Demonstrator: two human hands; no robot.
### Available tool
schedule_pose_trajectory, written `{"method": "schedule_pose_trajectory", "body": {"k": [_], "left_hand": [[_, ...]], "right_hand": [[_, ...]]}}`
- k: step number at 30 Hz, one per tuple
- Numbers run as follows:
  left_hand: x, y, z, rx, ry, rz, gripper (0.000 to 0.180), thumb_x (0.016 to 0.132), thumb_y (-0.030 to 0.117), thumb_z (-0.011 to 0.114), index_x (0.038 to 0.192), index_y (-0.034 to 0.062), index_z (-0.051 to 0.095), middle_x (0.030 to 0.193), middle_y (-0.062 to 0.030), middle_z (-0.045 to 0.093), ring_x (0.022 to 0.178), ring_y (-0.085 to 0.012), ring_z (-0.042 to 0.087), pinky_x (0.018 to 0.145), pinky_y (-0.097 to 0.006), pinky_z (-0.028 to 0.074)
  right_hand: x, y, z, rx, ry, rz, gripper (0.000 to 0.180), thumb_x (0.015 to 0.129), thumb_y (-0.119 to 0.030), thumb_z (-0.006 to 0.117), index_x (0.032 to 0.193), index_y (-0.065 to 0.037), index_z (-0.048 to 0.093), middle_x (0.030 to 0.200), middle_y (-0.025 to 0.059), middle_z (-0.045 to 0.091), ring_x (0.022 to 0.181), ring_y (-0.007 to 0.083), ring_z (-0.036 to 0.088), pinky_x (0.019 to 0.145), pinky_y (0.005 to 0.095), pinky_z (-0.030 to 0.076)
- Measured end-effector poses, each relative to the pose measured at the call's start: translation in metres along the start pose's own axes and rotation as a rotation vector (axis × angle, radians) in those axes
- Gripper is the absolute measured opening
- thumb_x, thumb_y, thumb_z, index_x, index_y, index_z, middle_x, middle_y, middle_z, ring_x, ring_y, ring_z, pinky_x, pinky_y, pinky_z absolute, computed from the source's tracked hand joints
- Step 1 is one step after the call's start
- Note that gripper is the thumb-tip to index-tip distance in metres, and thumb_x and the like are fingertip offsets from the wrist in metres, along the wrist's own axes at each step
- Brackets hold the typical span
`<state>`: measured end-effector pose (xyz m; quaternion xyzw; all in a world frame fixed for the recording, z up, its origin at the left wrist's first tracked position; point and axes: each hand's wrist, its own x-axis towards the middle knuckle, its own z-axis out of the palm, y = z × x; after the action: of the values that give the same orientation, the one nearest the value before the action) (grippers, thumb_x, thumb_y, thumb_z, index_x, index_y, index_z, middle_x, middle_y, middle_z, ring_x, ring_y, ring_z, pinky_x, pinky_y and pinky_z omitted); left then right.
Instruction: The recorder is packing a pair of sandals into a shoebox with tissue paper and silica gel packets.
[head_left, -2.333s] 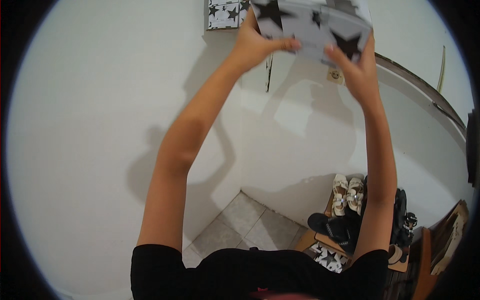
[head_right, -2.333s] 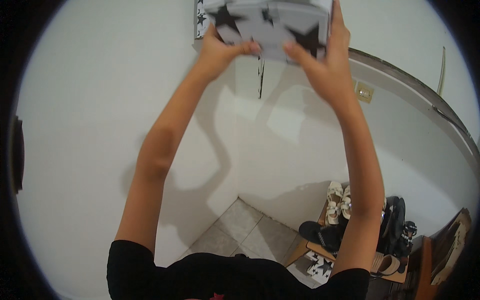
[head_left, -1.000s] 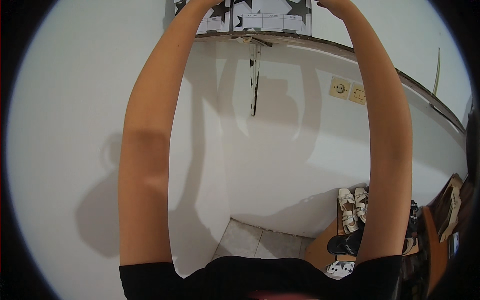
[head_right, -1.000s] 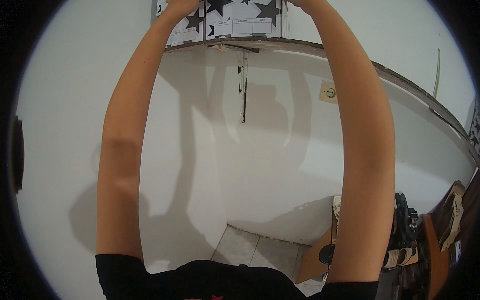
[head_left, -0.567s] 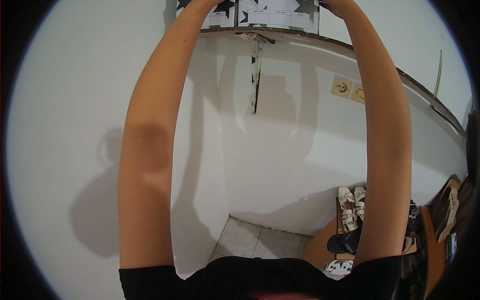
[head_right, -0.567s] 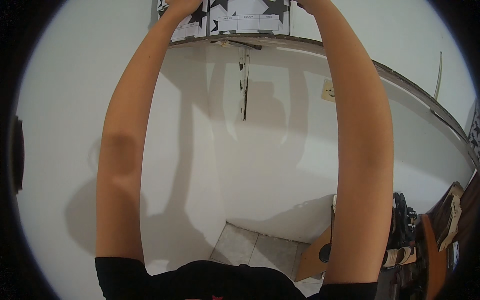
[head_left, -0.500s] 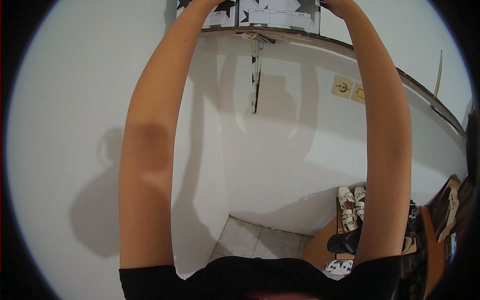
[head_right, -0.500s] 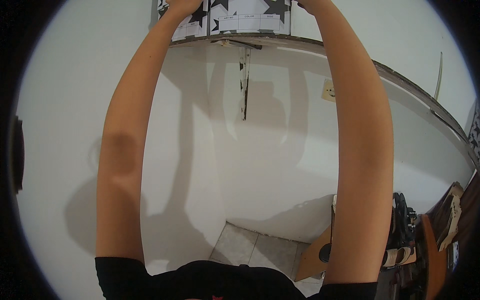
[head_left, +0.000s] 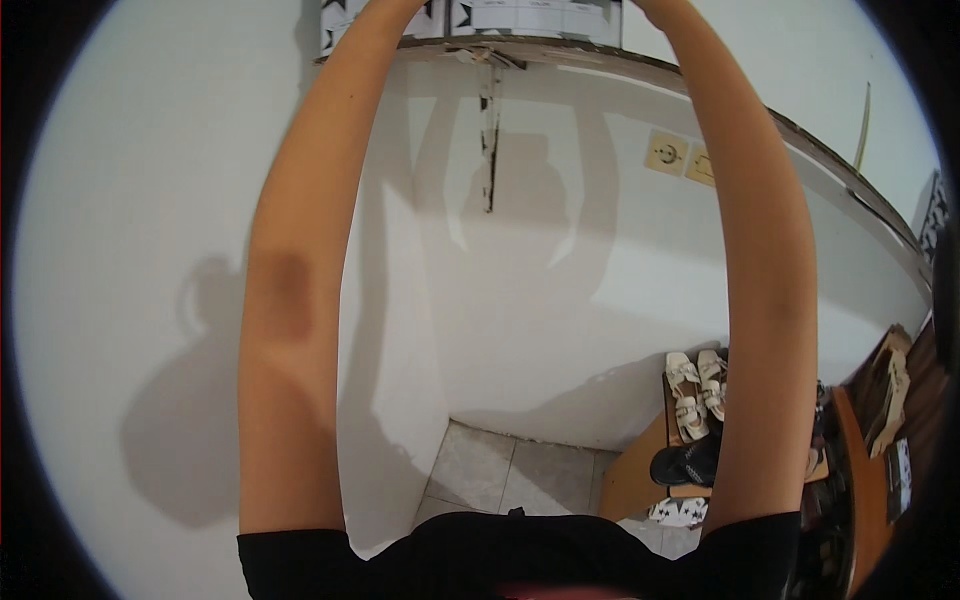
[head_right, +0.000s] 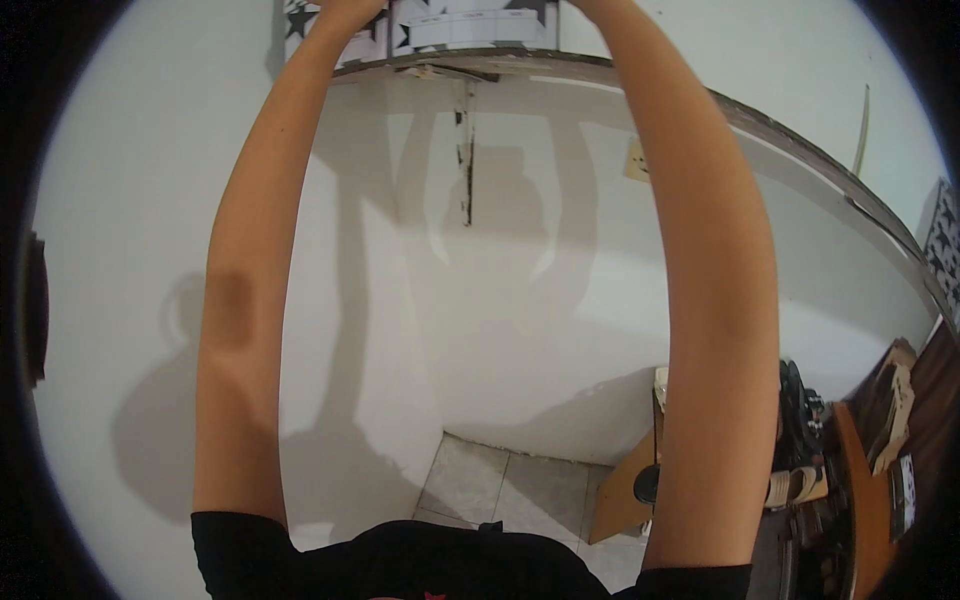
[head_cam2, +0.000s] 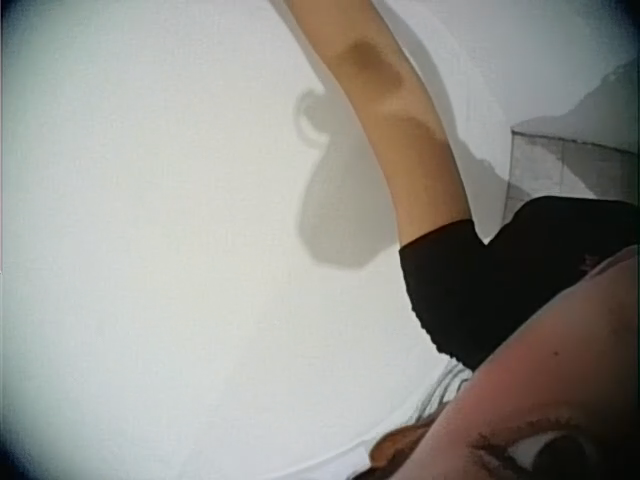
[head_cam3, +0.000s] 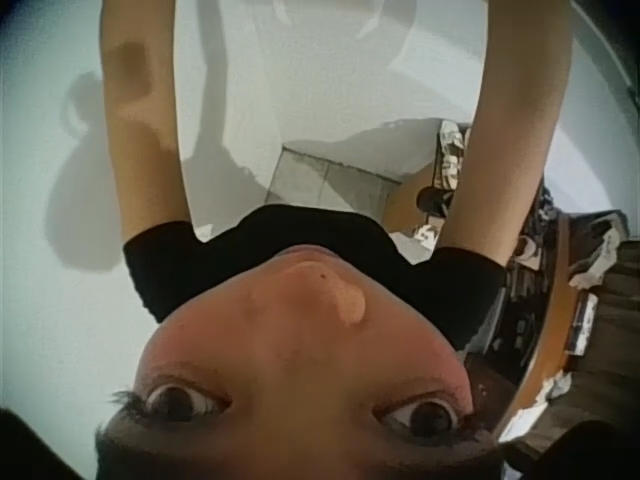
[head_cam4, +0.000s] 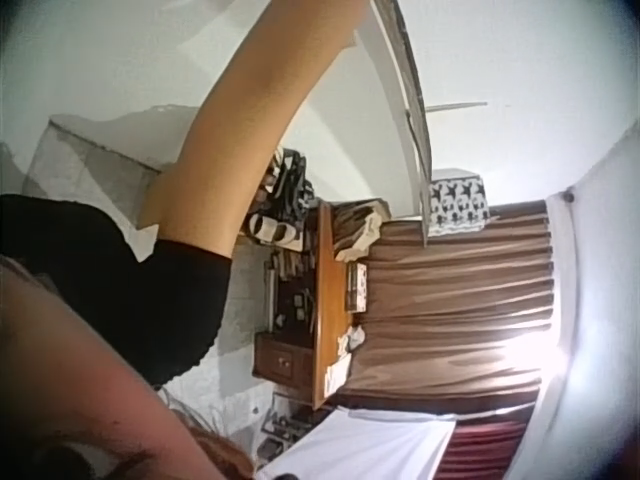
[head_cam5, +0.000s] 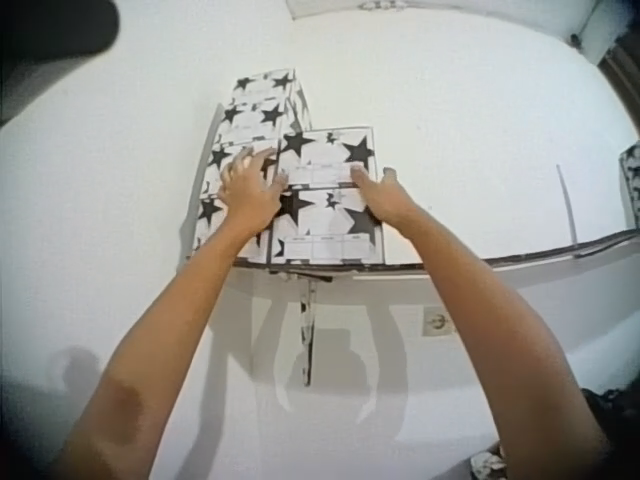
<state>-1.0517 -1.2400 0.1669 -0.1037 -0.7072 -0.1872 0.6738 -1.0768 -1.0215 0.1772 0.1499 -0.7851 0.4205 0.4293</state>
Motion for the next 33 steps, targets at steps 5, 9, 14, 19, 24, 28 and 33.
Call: {"method": "schedule_pose_trajectory", "body": {"k": [5,9,14,19,24,28,33], "left_hand": [[-0.031,0.061,-0.01,-0.12,0.27,-0.046,0.036,0.073,0.023,0.065,0.109,0.0215,0.057,0.128,-0.0112,0.041,0.121,-0.0348,0.03,0.096,-0.055,0.024],[-0.066,0.108,-0.011,-0.176,0.494,0.032,0.027,0.072,0.016,0.063,0.099,0.0171,0.06,0.12,-0.0096,0.047,0.118,-0.0303,0.035,0.096,-0.048,0.025],[-0.117,0.203,-0.014,-0.489,0.503,-0.026,0.025,0.072,0.008,0.062,0.096,0.012,0.059,0.11,-0.0094,0.052,0.112,-0.027,0.042,0.097,-0.044,0.023],[-0.17,0.296,-0.041,-0.422,0.415,-0.12,0.027,0.074,0.007,0.068,0.097,0.0028,0.055,0.102,-0.0088,0.057,0.109,-0.021,0.048,0.094,-0.036,0.038],[-0.225,0.403,-0.051,-1.213,0.4,-0.426,0.016,0.079,0.012,0.06,0.092,0.0029,0.055,0.101,-0.0089,0.052,0.109,-0.0217,0.04,0.091,-0.036,0.031],[-0.268,0.495,-0.065,-1.559,0.317,-0.598,0.016,0.08,0.009,0.057,0.093,0.001,0.053,0.104,-0.0109,0.051,0.109,-0.0228,0.041,0.092,-0.039,0.031],[-0.324,0.603,-0.079,-1.654,0.091,-0.609,0.015,0.08,0.009,0.052,0.093,0.0013,0.053,0.11,-0.0136,0.048,0.107,-0.0245,0.041,0.094,-0.039,0.029]], "right_hand": [[-0.066,0.0,-0.016,-0.148,0.34,-0.541,0.075,0.08,-0.038,0.059,0.123,0.017,0.03,0.116,0.0365,0.04,0.107,0.0458,0.044,0.093,0.0439,0.036],[-0.123,-0.014,-0.057,-0.389,0.272,-0.713,0.055,0.077,-0.032,0.06,0.114,0.005,0.045,0.113,0.0278,0.043,0.111,0.0398,0.037,0.093,0.0554,0.028],[-0.186,-0.002,-0.163,-0.747,0.047,-0.848,0.036,0.076,-0.031,0.061,0.103,-0.008,0.053,0.115,0.0164,0.043,0.114,0.0356,0.034,0.098,0.064,0.014],[-0.258,0.027,-0.271,-0.95,-0.188,-0.694,0.05,0.075,-0.03,0.063,0.116,-0.006,0.049,0.119,0.0169,0.042,0.12,0.0346,0.031,0.099,0.061,0.019],[-0.34,0.049,-0.386,-1.112,-0.271,-0.43,0.022,0.071,-0.031,0.065,0.086,-0.016,0.06,0.114,0.0025,0.049,0.115,0.0278,0.037,0.1,0.0604,0.008],[-0.411,0.057,-0.478,-1.179,-0.318,-0.055,0.024,0.072,-0.029,0.065,0.09,-0.015,0.06,0.116,0.0075,0.046,0.118,0.0323,0.033,0.099,0.0617,0.008],[-0.487,0.076,-0.567,-1.246,-0.25,0.28,0.026,0.072,-0.028,0.065,0.093,-0.014,0.06,0.116,0.0089,0.046,0.118,0.0337,0.032,0.099,0.0619,0.008]]}}
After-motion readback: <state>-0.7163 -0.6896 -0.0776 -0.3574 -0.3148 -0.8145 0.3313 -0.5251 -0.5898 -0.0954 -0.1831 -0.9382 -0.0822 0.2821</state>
